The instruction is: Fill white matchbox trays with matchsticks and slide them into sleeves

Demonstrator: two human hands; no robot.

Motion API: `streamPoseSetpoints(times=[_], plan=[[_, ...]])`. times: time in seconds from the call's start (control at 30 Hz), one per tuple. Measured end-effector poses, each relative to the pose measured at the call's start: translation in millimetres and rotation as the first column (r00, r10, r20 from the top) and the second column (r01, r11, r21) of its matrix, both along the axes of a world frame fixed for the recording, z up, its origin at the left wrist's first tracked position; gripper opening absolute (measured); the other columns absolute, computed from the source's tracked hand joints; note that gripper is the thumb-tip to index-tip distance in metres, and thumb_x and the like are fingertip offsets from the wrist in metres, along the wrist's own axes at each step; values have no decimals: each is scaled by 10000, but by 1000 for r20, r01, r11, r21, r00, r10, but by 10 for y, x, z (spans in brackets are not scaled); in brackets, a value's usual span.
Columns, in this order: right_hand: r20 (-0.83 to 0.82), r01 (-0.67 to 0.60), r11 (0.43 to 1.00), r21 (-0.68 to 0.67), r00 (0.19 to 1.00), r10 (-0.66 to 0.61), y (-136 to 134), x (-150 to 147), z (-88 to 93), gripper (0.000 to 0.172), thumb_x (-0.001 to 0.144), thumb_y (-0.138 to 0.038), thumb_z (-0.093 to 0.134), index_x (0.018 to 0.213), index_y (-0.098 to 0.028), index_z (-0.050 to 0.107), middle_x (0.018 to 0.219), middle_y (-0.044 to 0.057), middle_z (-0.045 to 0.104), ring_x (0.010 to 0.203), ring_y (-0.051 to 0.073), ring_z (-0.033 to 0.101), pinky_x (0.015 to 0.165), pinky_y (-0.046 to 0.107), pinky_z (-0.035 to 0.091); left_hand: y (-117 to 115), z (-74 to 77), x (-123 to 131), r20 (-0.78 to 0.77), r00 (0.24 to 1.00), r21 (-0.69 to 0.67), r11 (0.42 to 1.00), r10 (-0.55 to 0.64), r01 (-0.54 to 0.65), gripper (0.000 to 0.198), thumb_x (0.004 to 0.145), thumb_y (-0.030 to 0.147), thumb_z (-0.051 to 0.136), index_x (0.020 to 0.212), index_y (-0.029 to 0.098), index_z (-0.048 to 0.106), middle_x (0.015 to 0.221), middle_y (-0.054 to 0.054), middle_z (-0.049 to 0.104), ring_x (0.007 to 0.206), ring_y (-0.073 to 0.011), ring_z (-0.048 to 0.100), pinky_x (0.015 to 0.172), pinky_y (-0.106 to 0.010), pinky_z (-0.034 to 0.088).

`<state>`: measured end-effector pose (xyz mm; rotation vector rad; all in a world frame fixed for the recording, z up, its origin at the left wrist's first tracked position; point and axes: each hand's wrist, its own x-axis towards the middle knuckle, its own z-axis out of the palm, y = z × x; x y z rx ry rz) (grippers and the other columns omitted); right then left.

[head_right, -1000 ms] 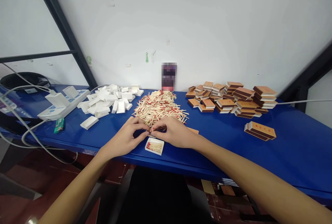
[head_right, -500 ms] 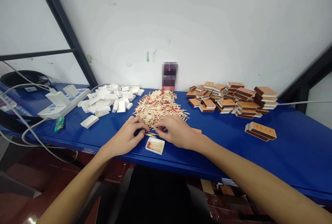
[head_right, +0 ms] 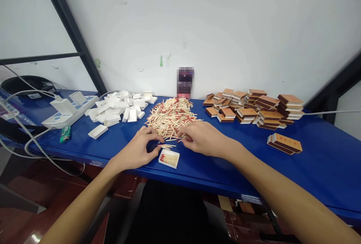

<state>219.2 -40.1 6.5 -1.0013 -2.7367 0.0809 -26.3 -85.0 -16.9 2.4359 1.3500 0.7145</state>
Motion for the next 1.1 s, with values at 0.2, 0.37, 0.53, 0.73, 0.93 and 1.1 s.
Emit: streamPoseSetpoints(times=[0.2,0.37,0.53,0.73,0.93,1.1], plan=[[117,-4,1000,12,993,2,29,-11,-32,180,951,-209,494,873,-197,655,872,45,697,763,186,610,662,290,376,4,-13,2,17,1000,-11,1000,0,0,124,896,251,605,957,215,706,998,-48,602,1017,-235,524,960,-420,411],[-6,-52,997,63,999,52,-29,-121,-73,142,941,-210,517,880,-183,643,904,59,660,795,186,592,693,293,394,28,-5,-16,68,998,-5,1000,1,0,181,903,177,544,989,220,697,973,-35,605,1023,-224,529,946,-386,412],[-127,-98,995,18,987,99,-46,-242,-134,135,921,-184,544,846,-177,655,819,41,681,792,184,607,736,302,414,64,-13,-46,185,981,30,998,55,-62,355,876,56,422,1059,205,687,991,-36,630,1015,-212,533,955,-365,412],[-171,-113,994,-6,979,110,-15,-277,-223,170,944,-198,538,884,-182,696,840,46,703,805,183,617,764,313,422,68,-31,-42,188,978,9,996,89,-92,337,895,101,412,1060,204,688,1034,-38,643,1039,-220,526,974,-376,407],[-183,-118,992,-53,977,107,-6,-270,-221,190,952,-303,582,957,-184,729,869,58,697,825,190,611,754,310,428,71,-17,-33,156,984,15,996,84,-87,300,879,103,441,961,208,710,985,-33,645,991,-214,536,959,-382,413],[-163,-100,983,-152,984,75,0,-238,-142,168,911,-336,655,901,-195,746,846,42,706,809,183,623,748,299,429,72,-5,-26,116,989,12,996,87,-89,129,803,119,615,859,198,701,917,-22,643,933,-205,543,900,-348,436]])
